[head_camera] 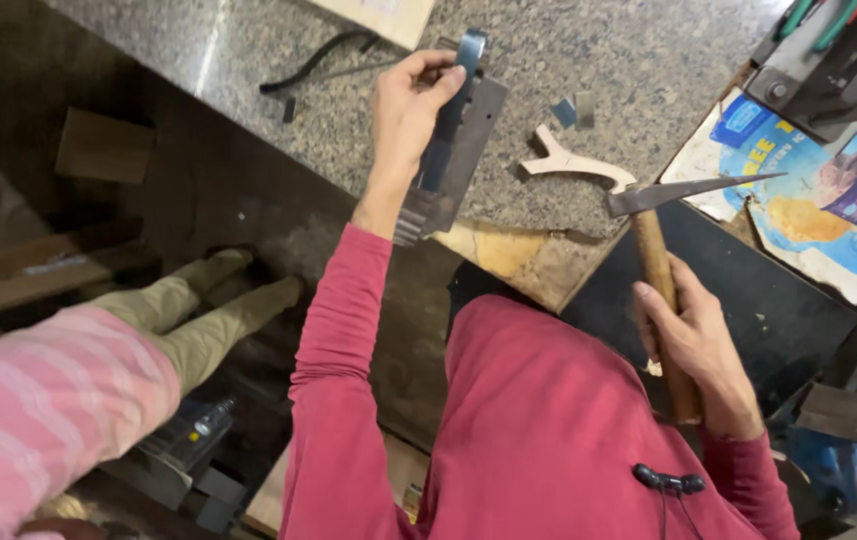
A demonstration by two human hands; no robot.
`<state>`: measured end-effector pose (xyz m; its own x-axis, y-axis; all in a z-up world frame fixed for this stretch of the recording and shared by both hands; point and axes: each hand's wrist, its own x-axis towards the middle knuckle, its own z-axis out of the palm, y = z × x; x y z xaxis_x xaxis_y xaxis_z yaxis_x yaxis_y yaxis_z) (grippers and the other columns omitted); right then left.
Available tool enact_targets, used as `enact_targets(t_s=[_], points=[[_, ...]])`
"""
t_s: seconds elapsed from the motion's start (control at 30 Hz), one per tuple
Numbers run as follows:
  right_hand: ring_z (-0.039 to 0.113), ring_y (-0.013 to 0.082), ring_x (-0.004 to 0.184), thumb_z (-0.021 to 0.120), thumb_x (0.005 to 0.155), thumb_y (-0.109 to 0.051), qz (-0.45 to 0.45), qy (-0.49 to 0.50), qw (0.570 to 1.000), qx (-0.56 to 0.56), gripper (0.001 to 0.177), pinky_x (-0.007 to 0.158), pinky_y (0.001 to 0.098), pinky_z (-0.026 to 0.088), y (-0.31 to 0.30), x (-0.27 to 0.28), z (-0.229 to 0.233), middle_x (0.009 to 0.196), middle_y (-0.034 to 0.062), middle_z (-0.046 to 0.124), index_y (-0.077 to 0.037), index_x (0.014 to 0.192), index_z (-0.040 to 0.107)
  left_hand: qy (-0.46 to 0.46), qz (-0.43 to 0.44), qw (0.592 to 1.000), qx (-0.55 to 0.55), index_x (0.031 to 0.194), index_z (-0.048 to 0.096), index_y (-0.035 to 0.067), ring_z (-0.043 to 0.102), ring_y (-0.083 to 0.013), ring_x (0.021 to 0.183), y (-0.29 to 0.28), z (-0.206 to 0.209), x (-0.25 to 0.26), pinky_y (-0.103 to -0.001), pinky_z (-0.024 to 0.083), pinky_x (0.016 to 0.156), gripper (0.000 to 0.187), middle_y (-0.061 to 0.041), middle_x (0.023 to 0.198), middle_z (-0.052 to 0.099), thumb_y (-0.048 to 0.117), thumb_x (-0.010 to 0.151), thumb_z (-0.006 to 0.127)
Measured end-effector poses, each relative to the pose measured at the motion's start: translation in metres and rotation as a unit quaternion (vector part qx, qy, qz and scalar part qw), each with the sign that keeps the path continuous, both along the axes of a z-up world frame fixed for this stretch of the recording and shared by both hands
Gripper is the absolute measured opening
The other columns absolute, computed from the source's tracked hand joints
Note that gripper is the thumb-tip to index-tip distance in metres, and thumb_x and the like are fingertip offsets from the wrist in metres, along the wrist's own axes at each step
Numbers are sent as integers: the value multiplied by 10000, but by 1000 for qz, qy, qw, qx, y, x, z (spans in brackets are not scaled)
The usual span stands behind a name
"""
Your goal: The person uses a hammer and metal chisel to shape a small, curved piece of light-colored wood on a granite workbench. They repeatedly position the chisel against the wood and strike it with the hammer to remove material, occasionally inspecting the piece by hand. The person also uses a metal file to smooth the edges of the wood.
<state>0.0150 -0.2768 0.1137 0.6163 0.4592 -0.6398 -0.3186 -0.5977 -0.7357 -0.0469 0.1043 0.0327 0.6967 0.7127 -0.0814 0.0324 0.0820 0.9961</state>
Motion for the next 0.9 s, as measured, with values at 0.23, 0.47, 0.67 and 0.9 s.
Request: enact_targets(t_s=[0.23, 0.47, 0.67, 0.9], points=[[546, 78, 577, 640, 951, -194, 40, -57, 997, -36, 569, 513, 262, 465, -5, -18, -1, 716, 12, 613, -62, 1483, 491, 238, 5, 958, 158, 934, 721, 33, 729, -205, 736, 14, -3, -1, -337, 540, 685, 266, -78, 801, 751, 265, 850, 821], [604, 147, 593, 663, 931, -250, 83, -91, 984, -128, 620, 583, 324, 509, 12, -5, -3, 735, 122, 661, -62, 1492, 479, 303, -10, 906, 296, 870, 692, 42, 657, -315, 762, 23, 13, -4, -445, 497, 672, 311, -141, 859, 640, 313, 845, 842], [688, 301, 728, 671, 950, -265, 143, -116, 970, -160, 658, 688, 379, 545, 66, 19, -6, 831, 245, 691, -87, 1547, 461, 257, -57, 949, 171, 920, 703, 31, 647, -196, 703, 33, 14, -3, -335, 489, 655, 203, -64, 817, 684, 203, 893, 809], [760, 350, 849, 748, 873, -210, 141, -248, 955, -77, 662, 734, 388, 582, 83, 18, 2, 1001, 244, 726, -50, 1465, 499, 108, -113, 988, 2, 1014, 660, 15, 562, -36, 757, 9, 57, 16, -221, 480, 690, 47, 27, 808, 624, 33, 975, 678]])
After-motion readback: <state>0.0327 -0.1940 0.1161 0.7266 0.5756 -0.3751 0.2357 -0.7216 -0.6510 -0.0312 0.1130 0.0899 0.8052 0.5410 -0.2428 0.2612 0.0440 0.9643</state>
